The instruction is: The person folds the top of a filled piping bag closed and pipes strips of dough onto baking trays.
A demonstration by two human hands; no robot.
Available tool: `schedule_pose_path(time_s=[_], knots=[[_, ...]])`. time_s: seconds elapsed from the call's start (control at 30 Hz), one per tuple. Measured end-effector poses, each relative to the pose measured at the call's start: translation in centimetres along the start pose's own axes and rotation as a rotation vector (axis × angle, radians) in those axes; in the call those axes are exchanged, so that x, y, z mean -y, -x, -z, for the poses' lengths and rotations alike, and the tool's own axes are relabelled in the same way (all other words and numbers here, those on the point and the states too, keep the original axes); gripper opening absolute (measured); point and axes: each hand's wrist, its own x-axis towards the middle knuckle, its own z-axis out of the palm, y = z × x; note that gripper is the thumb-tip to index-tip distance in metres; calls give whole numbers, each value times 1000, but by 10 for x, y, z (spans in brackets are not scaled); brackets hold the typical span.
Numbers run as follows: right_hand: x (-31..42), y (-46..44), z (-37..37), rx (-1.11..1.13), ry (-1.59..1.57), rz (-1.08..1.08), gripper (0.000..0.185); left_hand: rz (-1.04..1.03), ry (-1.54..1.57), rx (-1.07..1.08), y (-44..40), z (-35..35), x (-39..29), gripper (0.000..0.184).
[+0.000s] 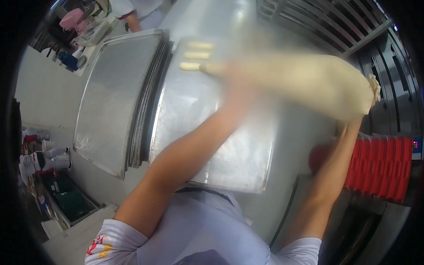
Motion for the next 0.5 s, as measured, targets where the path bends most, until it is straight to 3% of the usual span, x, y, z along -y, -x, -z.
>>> schedule_pose_path(time_s=[0.17, 0.27, 0.33, 0.37, 0.47, 0.5], knots=[[-38, 11, 36, 12, 52, -96, 26, -10, -28, 62, 12, -13, 14, 60], [-35, 38, 45, 42, 434, -40, 27, -22, -52, 110, 17, -16, 22, 58], [-19, 73, 35, 127, 904, -2, 28, -311, -394, 301, 20, -21, 25, 59], [-4, 88, 30, 151, 968, -19, 28, -462, -566, 387, 21, -20, 25, 60], [46, 97, 23, -25, 483, 11, 27, -759, -932, 548, 28, -15, 21, 61], [53, 87, 30, 52, 504, 99, 26, -742, -902, 567, 27, -8, 18, 62]])
